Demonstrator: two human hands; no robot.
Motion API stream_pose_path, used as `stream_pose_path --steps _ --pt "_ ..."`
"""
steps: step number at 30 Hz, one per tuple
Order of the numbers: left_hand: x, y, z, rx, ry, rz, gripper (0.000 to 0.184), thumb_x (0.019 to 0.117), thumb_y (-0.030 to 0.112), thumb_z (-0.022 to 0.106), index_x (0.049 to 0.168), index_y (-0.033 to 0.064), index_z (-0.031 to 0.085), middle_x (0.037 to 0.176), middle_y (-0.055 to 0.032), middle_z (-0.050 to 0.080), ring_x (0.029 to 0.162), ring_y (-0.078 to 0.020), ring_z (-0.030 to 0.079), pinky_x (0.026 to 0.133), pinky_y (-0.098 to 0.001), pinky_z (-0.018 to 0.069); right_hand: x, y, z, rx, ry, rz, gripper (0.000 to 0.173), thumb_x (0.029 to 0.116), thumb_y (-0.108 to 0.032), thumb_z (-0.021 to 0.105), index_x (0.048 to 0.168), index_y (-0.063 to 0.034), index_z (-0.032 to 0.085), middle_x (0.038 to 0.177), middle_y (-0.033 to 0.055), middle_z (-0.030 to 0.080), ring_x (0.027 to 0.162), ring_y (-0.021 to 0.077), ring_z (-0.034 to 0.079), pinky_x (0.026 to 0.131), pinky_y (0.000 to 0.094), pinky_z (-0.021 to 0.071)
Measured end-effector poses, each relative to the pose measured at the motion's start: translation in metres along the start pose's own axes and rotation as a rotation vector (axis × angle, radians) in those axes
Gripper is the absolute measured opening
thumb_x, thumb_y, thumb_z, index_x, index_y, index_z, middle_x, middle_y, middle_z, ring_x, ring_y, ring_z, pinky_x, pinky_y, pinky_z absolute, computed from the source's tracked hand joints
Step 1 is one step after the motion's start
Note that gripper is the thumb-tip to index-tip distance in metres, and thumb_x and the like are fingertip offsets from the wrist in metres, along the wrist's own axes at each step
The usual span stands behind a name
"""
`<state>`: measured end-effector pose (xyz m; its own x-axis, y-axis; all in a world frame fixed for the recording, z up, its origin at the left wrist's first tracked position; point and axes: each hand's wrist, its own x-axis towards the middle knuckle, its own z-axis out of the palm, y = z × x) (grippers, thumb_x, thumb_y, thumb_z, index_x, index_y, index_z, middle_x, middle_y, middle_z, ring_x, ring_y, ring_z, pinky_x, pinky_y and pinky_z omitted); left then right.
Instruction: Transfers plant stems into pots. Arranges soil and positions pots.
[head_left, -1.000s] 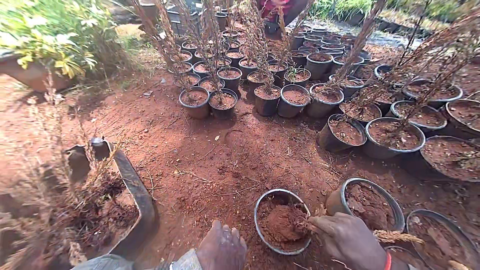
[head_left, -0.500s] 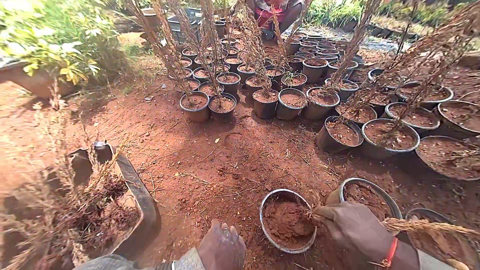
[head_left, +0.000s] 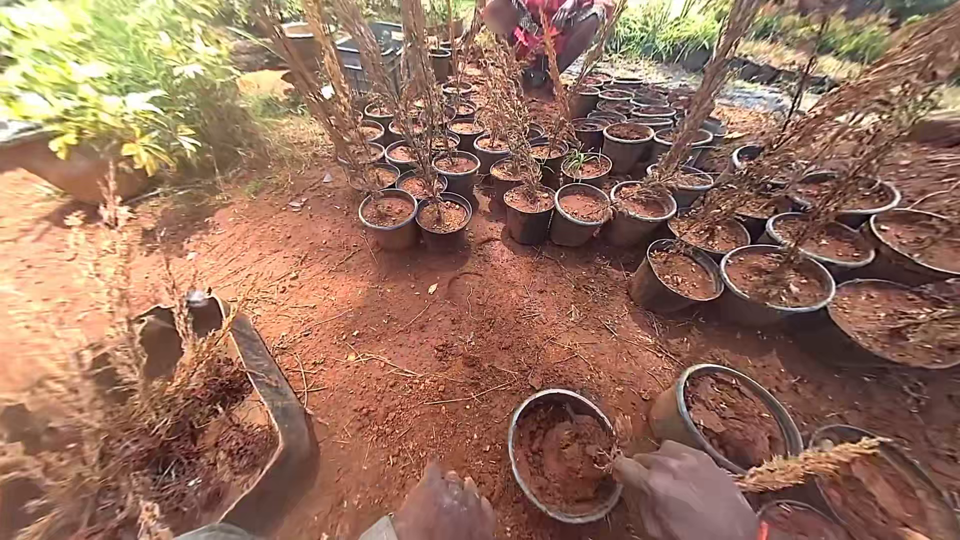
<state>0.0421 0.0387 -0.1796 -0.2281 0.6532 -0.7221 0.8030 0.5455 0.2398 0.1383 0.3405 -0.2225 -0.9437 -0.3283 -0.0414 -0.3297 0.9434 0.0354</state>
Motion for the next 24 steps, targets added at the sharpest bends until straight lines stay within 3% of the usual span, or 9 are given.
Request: stream_pose_path --steps 2,4,7,9,13,17,19,21,24 --pt "0.005 -0.003 0.0 0.004 0.0 -0.008 0.042 0.1011 0.019 0.063 0.138 -0.0009 0.057 0.137 -0.0276 0.06 0.126 -0.0482 0.059 0.102 -0.0665 0.0461 0.004 0.001 0.004 0.041 -0.272 0.135 0.02 0.0939 -0.022 0.06 0.091 -0.0056 0.071 0.078 0.0179 0.072 0.076 0.0397 0.073 0.068 0.0585 0.0555" --pt "0.009 -0.002 -0.001 0.024 -0.003 -0.038 0.04 0.102 0.018 0.061 0.137 -0.0018 0.057 0.137 -0.0286 0.06 0.126 -0.0484 0.058 0.101 -0.0658 0.0462 0.018 0.021 -0.019 0.12 -0.291 0.318 0.029 0.0995 -0.032 0.056 0.1 -0.0113 0.076 0.085 0.0172 0.074 0.084 0.0409 0.073 0.071 0.0623 0.054" --pt "0.002 0.0 0.001 0.03 0.003 -0.047 0.039 0.1035 0.014 0.056 0.139 -0.0025 0.056 0.139 -0.0297 0.058 0.127 -0.0488 0.058 0.102 -0.0656 0.0459 0.015 0.018 -0.011 0.006 0.189 0.124 0.033 0.0933 -0.036 0.05 0.081 -0.0177 0.075 0.064 0.0039 0.068 0.057 0.0262 0.069 0.047 0.0488 0.0514" --pt "-0.001 0.002 0.005 0.012 0.002 -0.013 0.04 0.1027 0.013 0.057 0.14 -0.0025 0.055 0.138 -0.0292 0.059 0.125 -0.0488 0.059 0.101 -0.066 0.0465 0.004 0.002 0.006 -0.025 0.233 -0.022 0.026 0.0904 -0.027 0.052 0.08 -0.0143 0.072 0.063 0.0043 0.067 0.054 0.0245 0.067 0.048 0.0443 0.0509" --pt "0.004 0.0 -0.002 0.03 -0.042 0.002 0.043 0.101 0.016 0.061 0.14 -0.0019 0.056 0.142 -0.0277 0.057 0.13 -0.0477 0.056 0.101 -0.0663 0.0458 0.004 0.013 -0.004 0.105 -0.324 0.265 0.026 0.0962 -0.028 0.057 0.094 -0.0084 0.074 0.082 0.0191 0.073 0.081 0.0424 0.073 0.068 0.0625 0.0539" --pt "0.002 0.003 -0.006 0.064 -0.042 -0.043 0.043 0.1014 0.014 0.06 0.141 -0.0023 0.055 0.142 -0.0286 0.056 0.129 -0.0482 0.056 0.102 -0.0655 0.0453 0.005 0.021 -0.017 0.064 0.156 0.141 0.034 0.0949 -0.033 0.051 0.088 -0.0154 0.079 0.072 0.0065 0.074 0.063 0.0298 0.072 0.053 0.0529 0.0534" --pt "0.0 0.004 -0.005 0.051 -0.03 -0.008 0.044 0.1009 0.017 0.063 0.14 -0.002 0.056 0.142 -0.0283 0.057 0.129 -0.0486 0.056 0.102 -0.0668 0.0455 0.001 0.009 -0.005 0.036 0.064 0.083 0.026 0.0919 -0.025 0.055 0.085 -0.011 0.075 0.069 0.0101 0.071 0.062 0.0324 0.071 0.054 0.0525 0.0546" --pt "0.002 0.004 -0.007 0.049 -0.021 0.018 0.044 0.1005 0.018 0.064 0.139 -0.0016 0.057 0.141 -0.0276 0.058 0.128 -0.0481 0.057 0.101 -0.0667 0.0461 0.014 0.011 -0.012 0.079 -0.269 0.222 0.023 0.0956 -0.023 0.057 0.096 -0.0062 0.071 0.081 0.0204 0.072 0.08 0.0433 0.073 0.067 0.0618 0.054" --pt "0.0 0.004 -0.003 0.036 -0.013 -0.019 0.041 0.1015 0.017 0.061 0.138 -0.0011 0.057 0.138 -0.0274 0.059 0.127 -0.0477 0.058 0.101 -0.066 0.0461 0.033 0.024 -0.033 0.1 -0.041 0.21 0.031 0.0976 -0.034 0.054 0.094 -0.0152 0.078 0.076 0.0108 0.073 0.073 0.0342 0.073 0.061 0.0572 0.0543"
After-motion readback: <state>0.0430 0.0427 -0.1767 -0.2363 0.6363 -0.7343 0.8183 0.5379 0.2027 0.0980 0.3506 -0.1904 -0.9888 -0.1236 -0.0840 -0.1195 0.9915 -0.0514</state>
